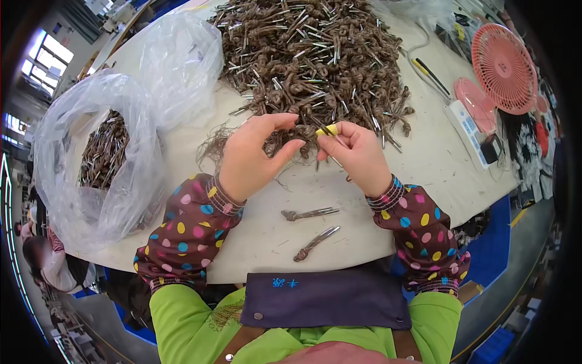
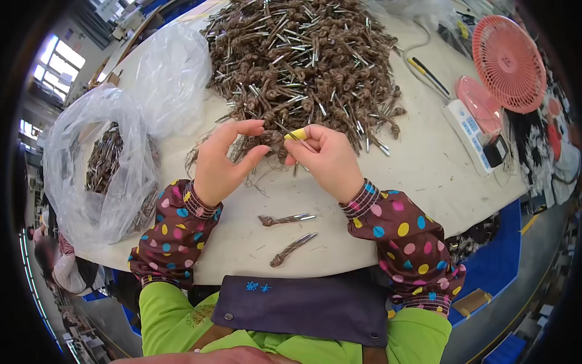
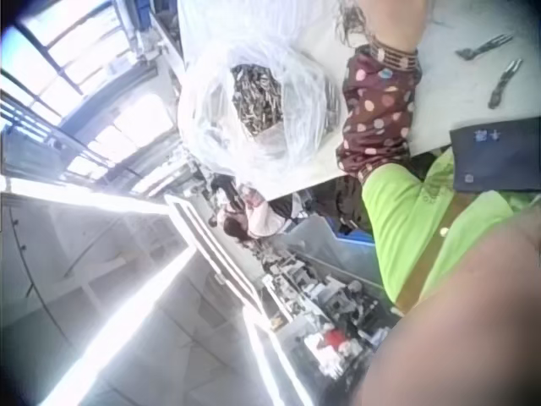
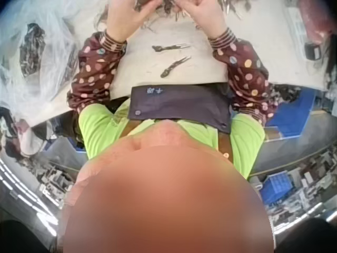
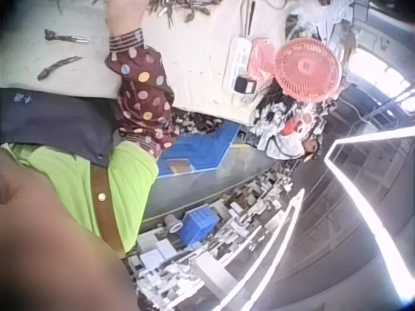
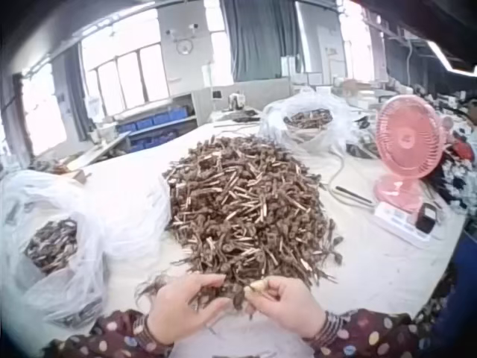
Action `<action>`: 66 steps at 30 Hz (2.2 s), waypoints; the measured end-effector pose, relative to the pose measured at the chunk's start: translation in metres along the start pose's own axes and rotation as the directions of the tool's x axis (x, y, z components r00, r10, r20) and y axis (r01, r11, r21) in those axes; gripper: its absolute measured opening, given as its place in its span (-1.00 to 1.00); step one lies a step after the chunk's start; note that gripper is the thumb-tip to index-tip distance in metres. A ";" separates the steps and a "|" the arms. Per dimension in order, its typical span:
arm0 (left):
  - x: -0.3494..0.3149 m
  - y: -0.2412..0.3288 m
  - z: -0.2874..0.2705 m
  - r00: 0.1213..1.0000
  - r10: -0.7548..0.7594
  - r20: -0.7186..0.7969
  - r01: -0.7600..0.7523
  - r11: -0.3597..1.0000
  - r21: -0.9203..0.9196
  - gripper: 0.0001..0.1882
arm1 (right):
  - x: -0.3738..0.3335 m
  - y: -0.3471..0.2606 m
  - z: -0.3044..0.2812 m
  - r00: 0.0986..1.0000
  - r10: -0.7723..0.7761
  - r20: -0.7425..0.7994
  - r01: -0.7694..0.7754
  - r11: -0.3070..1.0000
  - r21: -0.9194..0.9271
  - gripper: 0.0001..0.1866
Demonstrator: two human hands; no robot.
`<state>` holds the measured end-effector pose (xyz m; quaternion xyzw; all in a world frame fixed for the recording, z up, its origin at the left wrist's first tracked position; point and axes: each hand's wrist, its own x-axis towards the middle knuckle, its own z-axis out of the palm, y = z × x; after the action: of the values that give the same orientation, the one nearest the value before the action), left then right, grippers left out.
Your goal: Manually assemble bundles of tassels with metal clips onto a production line workstation.
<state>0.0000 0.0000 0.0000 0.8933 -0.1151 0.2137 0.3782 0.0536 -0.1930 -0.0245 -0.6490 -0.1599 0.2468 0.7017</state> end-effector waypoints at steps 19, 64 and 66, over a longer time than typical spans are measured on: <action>0.000 -0.002 0.004 0.998 0.018 -0.065 -0.017 1.000 0.009 -0.77 | -0.003 0.005 0.016 0.987 -0.146 -0.069 0.140 0.987 -0.083 -0.83; -0.008 -0.004 0.004 0.969 0.241 -0.059 -0.216 0.936 0.278 -0.84 | -0.006 -0.038 0.023 0.708 -0.568 0.420 0.386 -0.187 -0.904 -0.78; -0.008 -0.004 0.005 0.969 0.239 -0.061 -0.214 0.938 0.274 -0.84 | -0.007 -0.038 0.025 0.723 -0.563 0.400 0.362 -0.184 -0.914 -0.80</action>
<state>-0.0042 -0.0003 -0.0093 0.9057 -0.1699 0.3109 0.2329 0.0392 -0.1776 0.0166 -0.8471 -0.4534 -0.2557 0.1073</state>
